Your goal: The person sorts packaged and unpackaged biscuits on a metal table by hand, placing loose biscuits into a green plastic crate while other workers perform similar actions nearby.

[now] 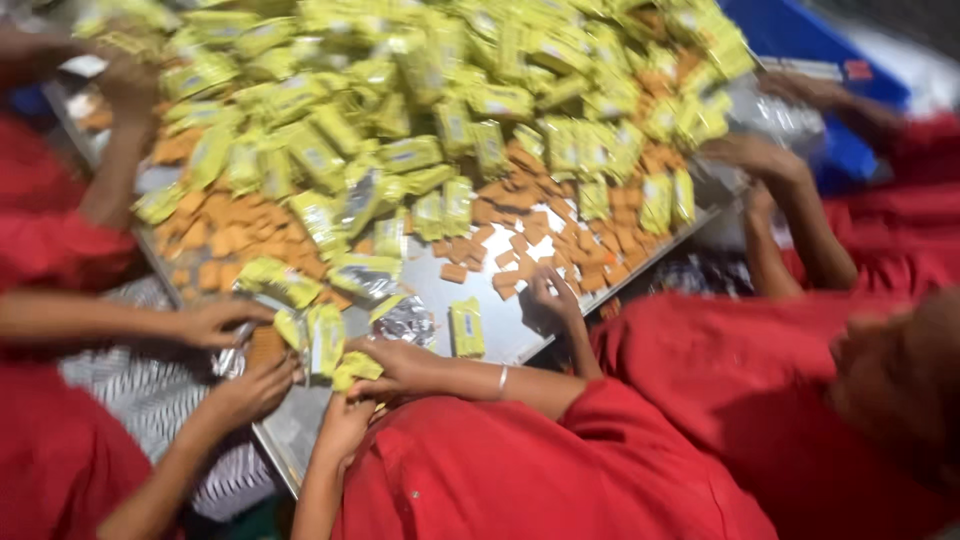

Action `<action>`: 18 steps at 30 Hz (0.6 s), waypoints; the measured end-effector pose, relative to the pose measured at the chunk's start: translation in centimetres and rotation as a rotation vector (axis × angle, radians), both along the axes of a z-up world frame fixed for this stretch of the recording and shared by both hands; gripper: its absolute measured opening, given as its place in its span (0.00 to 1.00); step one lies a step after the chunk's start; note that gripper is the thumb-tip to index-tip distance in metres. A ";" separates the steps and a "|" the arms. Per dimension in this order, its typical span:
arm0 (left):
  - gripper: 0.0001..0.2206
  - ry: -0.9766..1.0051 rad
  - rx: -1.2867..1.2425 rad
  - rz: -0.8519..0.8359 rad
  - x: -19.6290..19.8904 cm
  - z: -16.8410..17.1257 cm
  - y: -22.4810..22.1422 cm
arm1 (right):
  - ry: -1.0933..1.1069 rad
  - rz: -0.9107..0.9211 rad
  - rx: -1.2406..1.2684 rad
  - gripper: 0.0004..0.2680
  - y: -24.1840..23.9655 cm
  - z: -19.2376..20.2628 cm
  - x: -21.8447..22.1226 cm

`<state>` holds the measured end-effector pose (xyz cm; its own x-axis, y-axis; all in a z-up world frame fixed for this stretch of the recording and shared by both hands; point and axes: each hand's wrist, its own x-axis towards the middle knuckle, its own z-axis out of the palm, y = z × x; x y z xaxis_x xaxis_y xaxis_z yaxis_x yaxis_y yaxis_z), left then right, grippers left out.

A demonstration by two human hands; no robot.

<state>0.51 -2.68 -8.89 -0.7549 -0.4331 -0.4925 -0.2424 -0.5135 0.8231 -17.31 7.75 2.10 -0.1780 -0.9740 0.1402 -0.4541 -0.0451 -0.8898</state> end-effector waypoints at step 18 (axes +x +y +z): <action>0.36 0.137 -0.777 -0.043 -0.9 6.6 0.5 | -0.343 -0.001 0.148 0.26 -0.7 -5.4 -1.8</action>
